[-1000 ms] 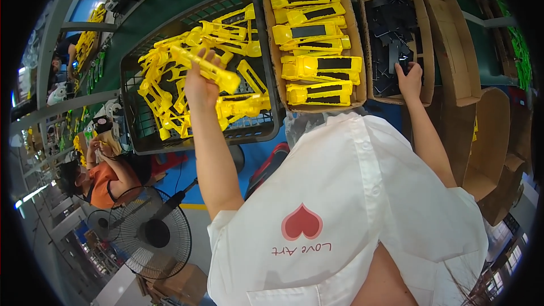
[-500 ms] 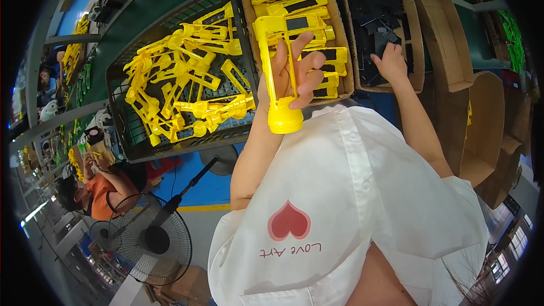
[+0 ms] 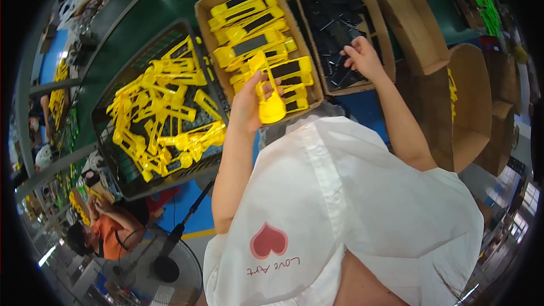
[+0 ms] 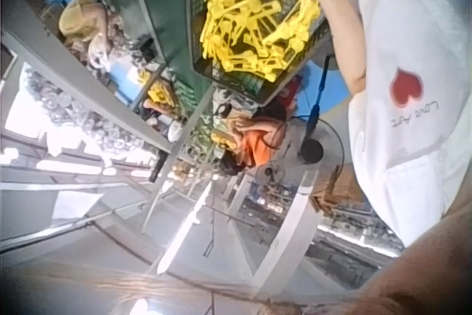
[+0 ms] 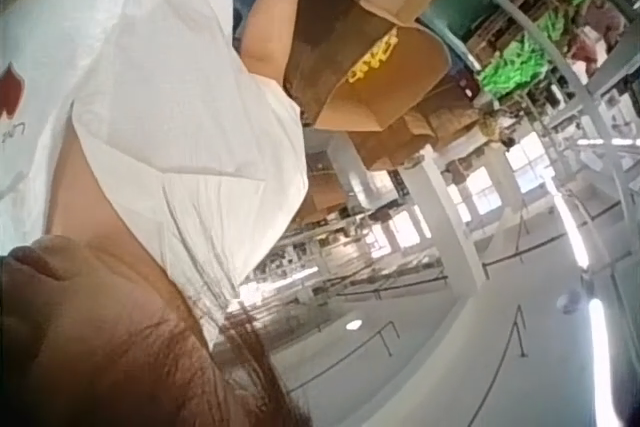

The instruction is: Assembling plastic flashlight housings by manually inserting internal black components.

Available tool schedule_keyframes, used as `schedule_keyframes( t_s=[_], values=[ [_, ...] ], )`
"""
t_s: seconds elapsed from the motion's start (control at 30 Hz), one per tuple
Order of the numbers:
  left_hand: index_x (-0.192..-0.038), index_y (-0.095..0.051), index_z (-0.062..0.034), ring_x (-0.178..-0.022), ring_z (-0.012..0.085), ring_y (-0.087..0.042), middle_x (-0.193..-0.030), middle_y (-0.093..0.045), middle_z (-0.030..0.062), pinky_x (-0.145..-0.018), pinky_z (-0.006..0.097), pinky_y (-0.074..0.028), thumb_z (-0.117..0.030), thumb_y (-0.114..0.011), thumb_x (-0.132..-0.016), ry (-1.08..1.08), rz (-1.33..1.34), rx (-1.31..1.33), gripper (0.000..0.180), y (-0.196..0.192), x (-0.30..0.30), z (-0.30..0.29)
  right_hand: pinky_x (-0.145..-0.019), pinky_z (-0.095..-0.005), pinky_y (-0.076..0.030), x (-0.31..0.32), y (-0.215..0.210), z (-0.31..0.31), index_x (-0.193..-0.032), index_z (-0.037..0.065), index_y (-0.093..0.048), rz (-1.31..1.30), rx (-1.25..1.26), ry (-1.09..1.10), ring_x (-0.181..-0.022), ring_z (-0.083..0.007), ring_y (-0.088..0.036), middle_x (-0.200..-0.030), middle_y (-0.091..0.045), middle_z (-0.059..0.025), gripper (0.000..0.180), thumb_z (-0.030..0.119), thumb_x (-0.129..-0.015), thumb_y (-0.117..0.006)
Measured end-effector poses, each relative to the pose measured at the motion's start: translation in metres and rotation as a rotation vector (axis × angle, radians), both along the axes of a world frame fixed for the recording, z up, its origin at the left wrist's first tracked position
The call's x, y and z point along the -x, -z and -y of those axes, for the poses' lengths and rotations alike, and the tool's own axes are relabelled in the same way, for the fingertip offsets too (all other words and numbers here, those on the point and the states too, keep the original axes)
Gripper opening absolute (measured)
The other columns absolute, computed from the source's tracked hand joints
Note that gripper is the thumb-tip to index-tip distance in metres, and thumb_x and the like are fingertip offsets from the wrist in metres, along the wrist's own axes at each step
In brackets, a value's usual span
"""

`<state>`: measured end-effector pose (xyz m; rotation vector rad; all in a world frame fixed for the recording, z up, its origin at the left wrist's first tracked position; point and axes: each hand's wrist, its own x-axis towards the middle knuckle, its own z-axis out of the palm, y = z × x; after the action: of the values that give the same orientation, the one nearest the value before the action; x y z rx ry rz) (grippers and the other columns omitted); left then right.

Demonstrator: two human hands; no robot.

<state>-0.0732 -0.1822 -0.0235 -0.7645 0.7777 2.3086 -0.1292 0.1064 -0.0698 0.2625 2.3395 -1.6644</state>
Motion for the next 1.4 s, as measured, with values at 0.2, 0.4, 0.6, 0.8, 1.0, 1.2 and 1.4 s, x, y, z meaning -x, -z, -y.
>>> schedule_keyframes(
  t_s=[0.2, 0.4, 0.6, 0.8, 1.0, 1.2, 1.4],
  values=[
    [-0.118, -0.036, -0.0046, -0.087, 0.0286, -0.056, -0.106, -0.047, 0.0125, -0.071, 0.040, -0.050, -0.004, -0.048, -0.079, 0.112, -0.139, 0.105, 0.041, -0.026, -0.018, -0.001, -0.043, -0.0150, -0.038, -0.016, -0.065, 0.026, -0.088, 0.005, -0.044, 0.066, 0.301, -0.163, -0.047, -0.0050, -0.049, -0.068, -0.057, -0.0058, 0.013, 0.010, -0.082, -0.053],
    [-0.126, -0.032, -0.0136, -0.074, 0.0217, -0.060, -0.095, -0.056, 0.0117, -0.054, 0.029, -0.050, -0.017, -0.044, -0.087, 0.233, -0.163, 0.363, 0.041, -0.042, -0.018, 0.010, -0.038, -0.0149, -0.034, -0.021, -0.102, 0.041, -0.073, 0.005, -0.052, 0.063, 0.168, -0.324, -0.040, -0.0038, -0.045, -0.055, -0.054, -0.0018, 0.012, 0.012, -0.080, -0.058],
    [-0.106, -0.055, -0.0041, -0.056, 0.0062, -0.050, -0.076, -0.057, 0.0013, -0.047, 0.018, -0.038, -0.010, -0.054, -0.081, 0.321, -0.366, 0.771, 0.026, -0.031, -0.019, 0.023, -0.036, -0.0147, -0.035, -0.023, -0.113, 0.058, -0.074, 0.003, -0.056, 0.143, 0.161, -0.382, -0.040, -0.0041, -0.048, -0.056, -0.056, -0.0024, 0.015, 0.015, -0.083, -0.054],
    [-0.100, -0.056, 0.0009, -0.062, 0.0124, -0.058, -0.079, -0.060, 0.0056, -0.054, 0.022, -0.049, -0.010, -0.057, -0.080, 0.277, -0.335, 0.519, 0.023, -0.043, -0.021, 0.019, -0.037, -0.0168, -0.036, -0.027, -0.113, 0.073, -0.081, 0.000, -0.052, 0.230, 0.180, -0.465, -0.042, -0.0056, -0.049, -0.061, -0.057, -0.0050, 0.013, 0.012, -0.082, -0.054],
    [-0.099, -0.055, 0.0025, -0.062, 0.0155, -0.059, -0.079, -0.060, 0.0089, -0.055, 0.026, -0.052, -0.009, -0.056, -0.081, 0.298, -0.375, 0.553, 0.022, -0.037, -0.024, 0.023, -0.042, -0.0177, -0.040, -0.034, -0.113, 0.080, -0.079, -0.001, -0.052, 0.091, -0.036, -0.452, -0.042, -0.0062, -0.050, -0.061, -0.057, -0.0051, 0.015, 0.013, -0.082, -0.054],
    [-0.099, -0.055, 0.0034, -0.066, 0.0162, -0.059, -0.079, -0.059, 0.0085, -0.059, 0.027, -0.053, -0.008, -0.056, -0.081, 0.256, -0.346, 0.535, 0.022, -0.034, -0.026, 0.017, -0.045, -0.0211, -0.044, -0.036, -0.109, 0.092, -0.076, -0.001, -0.051, 0.159, -0.189, -0.427, -0.044, -0.0097, -0.053, -0.061, -0.058, -0.0069, 0.021, 0.019, -0.082, -0.055],
    [-0.098, -0.057, 0.0021, -0.067, 0.0113, -0.057, -0.080, -0.059, 0.0045, -0.058, 0.023, -0.048, -0.007, -0.057, -0.081, 0.315, -0.453, 0.652, 0.020, -0.026, -0.029, 0.019, -0.055, -0.0282, -0.047, -0.034, -0.107, 0.094, -0.088, 0.000, -0.048, -0.185, -0.866, -0.492, -0.061, -0.0205, -0.059, -0.077, -0.060, -0.0130, 0.039, 0.034, -0.075, -0.062]
  ],
)
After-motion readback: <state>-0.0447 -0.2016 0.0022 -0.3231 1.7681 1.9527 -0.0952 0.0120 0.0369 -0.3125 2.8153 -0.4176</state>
